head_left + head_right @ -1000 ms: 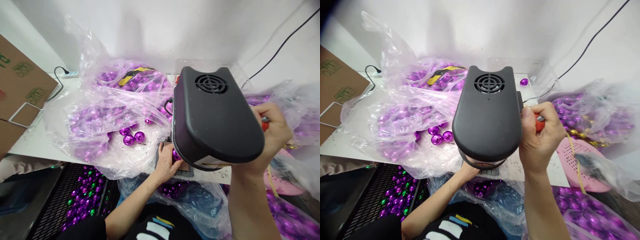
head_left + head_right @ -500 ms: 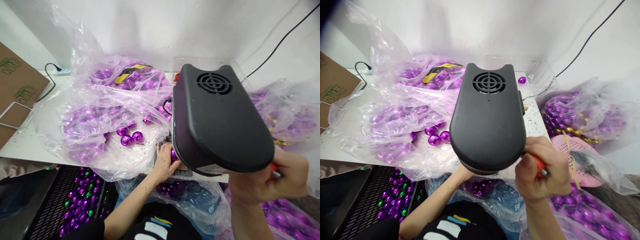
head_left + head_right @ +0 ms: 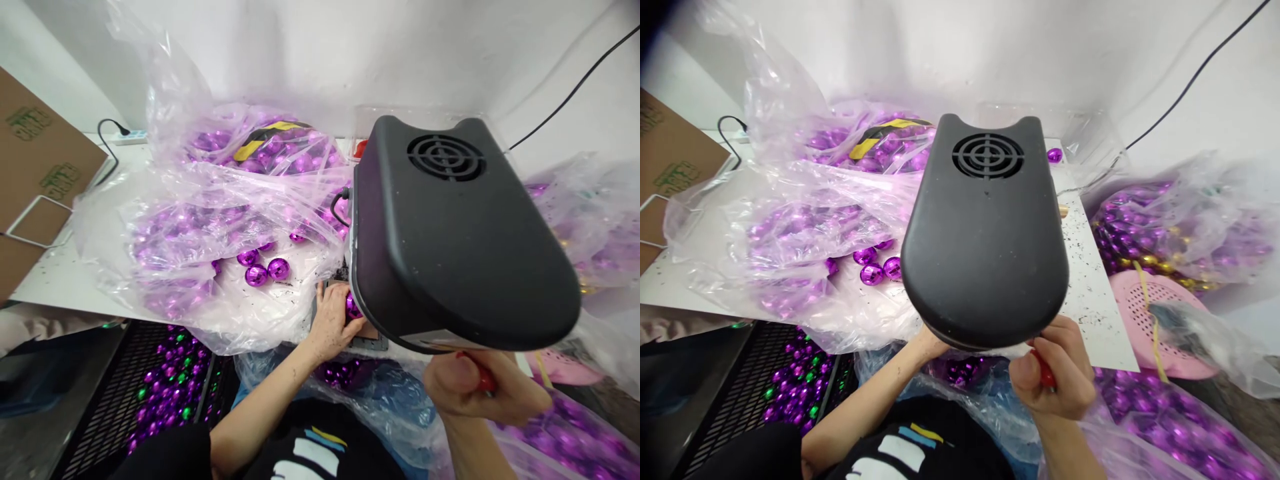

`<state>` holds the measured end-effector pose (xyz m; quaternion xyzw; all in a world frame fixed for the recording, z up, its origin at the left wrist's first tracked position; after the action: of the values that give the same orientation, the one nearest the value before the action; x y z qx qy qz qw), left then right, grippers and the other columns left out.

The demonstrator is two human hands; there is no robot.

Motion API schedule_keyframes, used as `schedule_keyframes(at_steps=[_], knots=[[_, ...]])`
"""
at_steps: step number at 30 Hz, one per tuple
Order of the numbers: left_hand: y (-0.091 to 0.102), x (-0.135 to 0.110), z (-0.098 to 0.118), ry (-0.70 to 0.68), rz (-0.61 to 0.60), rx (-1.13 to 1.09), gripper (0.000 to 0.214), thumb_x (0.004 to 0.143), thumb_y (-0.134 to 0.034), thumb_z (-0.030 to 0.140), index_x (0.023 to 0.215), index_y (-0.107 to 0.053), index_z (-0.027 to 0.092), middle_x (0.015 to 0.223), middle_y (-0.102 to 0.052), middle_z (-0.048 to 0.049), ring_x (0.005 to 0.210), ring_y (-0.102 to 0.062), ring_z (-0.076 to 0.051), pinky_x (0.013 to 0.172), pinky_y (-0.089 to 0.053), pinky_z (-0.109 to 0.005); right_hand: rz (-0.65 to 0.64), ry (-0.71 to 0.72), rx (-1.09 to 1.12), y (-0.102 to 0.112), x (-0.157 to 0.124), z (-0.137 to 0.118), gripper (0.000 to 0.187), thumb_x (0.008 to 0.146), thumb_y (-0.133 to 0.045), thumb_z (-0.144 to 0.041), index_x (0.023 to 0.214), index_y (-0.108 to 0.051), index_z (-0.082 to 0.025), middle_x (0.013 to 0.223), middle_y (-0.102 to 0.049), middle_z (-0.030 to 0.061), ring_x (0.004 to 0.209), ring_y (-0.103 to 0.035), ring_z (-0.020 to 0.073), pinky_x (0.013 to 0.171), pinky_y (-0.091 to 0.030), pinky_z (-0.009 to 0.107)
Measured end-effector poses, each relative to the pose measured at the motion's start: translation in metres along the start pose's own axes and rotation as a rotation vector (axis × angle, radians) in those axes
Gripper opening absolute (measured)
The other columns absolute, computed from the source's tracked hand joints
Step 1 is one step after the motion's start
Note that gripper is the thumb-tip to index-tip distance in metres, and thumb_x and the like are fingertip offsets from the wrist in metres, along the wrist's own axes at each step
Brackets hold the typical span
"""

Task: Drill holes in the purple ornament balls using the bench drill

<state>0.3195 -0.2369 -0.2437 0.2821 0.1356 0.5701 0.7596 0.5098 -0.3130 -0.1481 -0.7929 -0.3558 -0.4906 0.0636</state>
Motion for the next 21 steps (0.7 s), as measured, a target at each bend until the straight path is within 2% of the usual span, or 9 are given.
schedule_keyframes(at_steps=[5, 12, 16, 21], knots=[[-0.002, 0.000, 0.000, -0.009, 0.005, -0.003, 0.041, 0.086, -0.070, 0.039, 0.122, -0.063, 0.022, 0.126, -0.069, -0.0135, 0.126, -0.060, -0.034, 0.125, -0.022, -0.067, 0.009, 0.091, 0.008, -0.007, 0.005, -0.017, 0.016, 0.082, -0.057, -0.029, 0.073, -0.052, -0.016, 0.066, -0.052, 0.0043, 0.063, -0.051, 0.0128, 0.062, -0.047, 0.031], [-0.007, -0.001, -0.004, -0.014, 0.010, 0.006, 0.039, 0.090, -0.064, 0.036, 0.127, -0.058, 0.024, 0.125, -0.068, -0.0114, 0.128, -0.059, -0.031, 0.127, -0.018, -0.064, 0.056, 0.133, 0.041, -0.014, 0.008, -0.024, 0.006, 0.081, -0.053, -0.019, 0.076, -0.050, -0.016, 0.065, -0.049, 0.0020, 0.061, -0.050, 0.0118, 0.060, -0.045, 0.029], [-0.008, -0.002, -0.005, -0.039, 0.021, -0.010, 0.041, 0.091, -0.062, 0.035, 0.130, -0.055, 0.022, 0.125, -0.067, -0.0120, 0.127, -0.058, -0.030, 0.127, -0.018, -0.063, 0.090, 0.114, 0.040, -0.018, 0.000, -0.020, 0.009, 0.081, -0.055, -0.018, 0.074, -0.049, -0.016, 0.064, -0.048, 0.0013, 0.063, -0.053, 0.0115, 0.060, -0.044, 0.027], [-0.011, -0.004, -0.008, -0.080, 0.013, 0.015, 0.043, 0.092, -0.059, 0.036, 0.131, -0.052, 0.019, 0.128, -0.065, -0.0141, 0.129, -0.055, -0.031, 0.126, -0.015, -0.065, -0.014, -0.041, 0.025, -0.021, 0.000, -0.015, 0.028, 0.087, -0.058, -0.031, 0.067, -0.049, -0.013, 0.060, -0.046, 0.0013, 0.062, -0.051, 0.0087, 0.059, -0.043, 0.024]])
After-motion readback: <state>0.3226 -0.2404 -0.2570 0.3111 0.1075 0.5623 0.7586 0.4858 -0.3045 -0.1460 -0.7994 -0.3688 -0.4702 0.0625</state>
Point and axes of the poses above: each hand's wrist, its own x-axis towards the middle knuckle, its own y-axis out of the back of the hand, z = x × y, the point moved 7 cm from there along x, towards the middle knuckle
